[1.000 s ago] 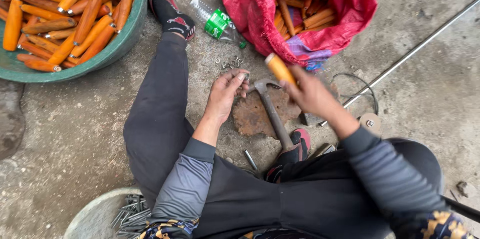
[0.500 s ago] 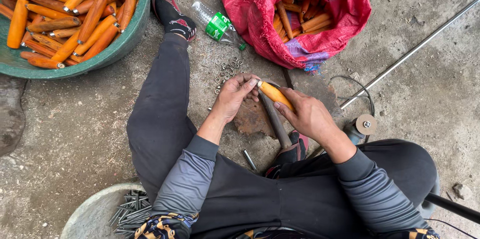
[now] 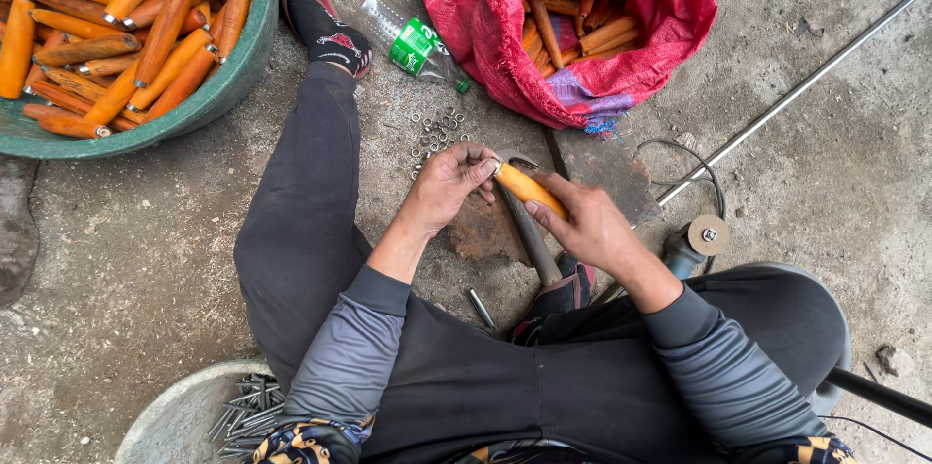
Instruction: The person sits on the ground and repeatedly picks up orange cylindrical objects, inserts metal rods into them, and hammers metal washers onto the rods. Finished assemblies are placed into a green basin.
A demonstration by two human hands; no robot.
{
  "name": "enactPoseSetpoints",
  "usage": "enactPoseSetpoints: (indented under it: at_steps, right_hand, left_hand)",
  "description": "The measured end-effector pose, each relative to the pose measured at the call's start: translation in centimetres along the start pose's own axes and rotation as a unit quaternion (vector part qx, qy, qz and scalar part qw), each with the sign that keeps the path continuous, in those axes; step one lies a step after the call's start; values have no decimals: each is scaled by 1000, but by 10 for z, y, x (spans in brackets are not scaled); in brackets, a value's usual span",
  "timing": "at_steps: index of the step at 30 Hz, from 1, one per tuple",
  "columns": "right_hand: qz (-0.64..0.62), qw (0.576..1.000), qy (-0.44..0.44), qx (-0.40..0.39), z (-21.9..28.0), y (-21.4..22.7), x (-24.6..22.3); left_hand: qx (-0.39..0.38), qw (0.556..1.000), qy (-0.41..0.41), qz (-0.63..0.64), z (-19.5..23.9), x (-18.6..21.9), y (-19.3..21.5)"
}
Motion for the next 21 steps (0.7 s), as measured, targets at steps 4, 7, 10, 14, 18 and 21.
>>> enactPoseSetpoints:
  at_steps: [4,7,10,14,18,21]
  right_hand:
    - [-47,998,-42,-7,-1,-16,5]
    - [-99,990,-101,-25,-4,-29,7]
    - [-143,988,-60,12,-8,-46,2]
    - [-124,987,75,68,-11,-65,3]
    - [57,996,-58,-39,-12,-94,40]
    - [167,978,-121,-23,-15,-122,75]
  left_hand:
    - [-3,999,19,-43,-1,12,2]
    - [4,999,8,-54,-1,19,-4]
    - [35,998,-23,-46,1,20,-15]
    - [-43,989,-63,-123,4,13,-26]
    - [-18,971,-38,-237,8,1,-21]
    - [14,957,-64,-282,1,-7,-23]
Point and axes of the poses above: each hand's wrist, its own z-axis away from the middle knuckle, its own y-axis out of the back of the hand, x = y × z, the point moved 2 cm from there along -z, towards the middle knuckle, and after that the axes turned 10 degrees about -y, right-handed, at the moved point
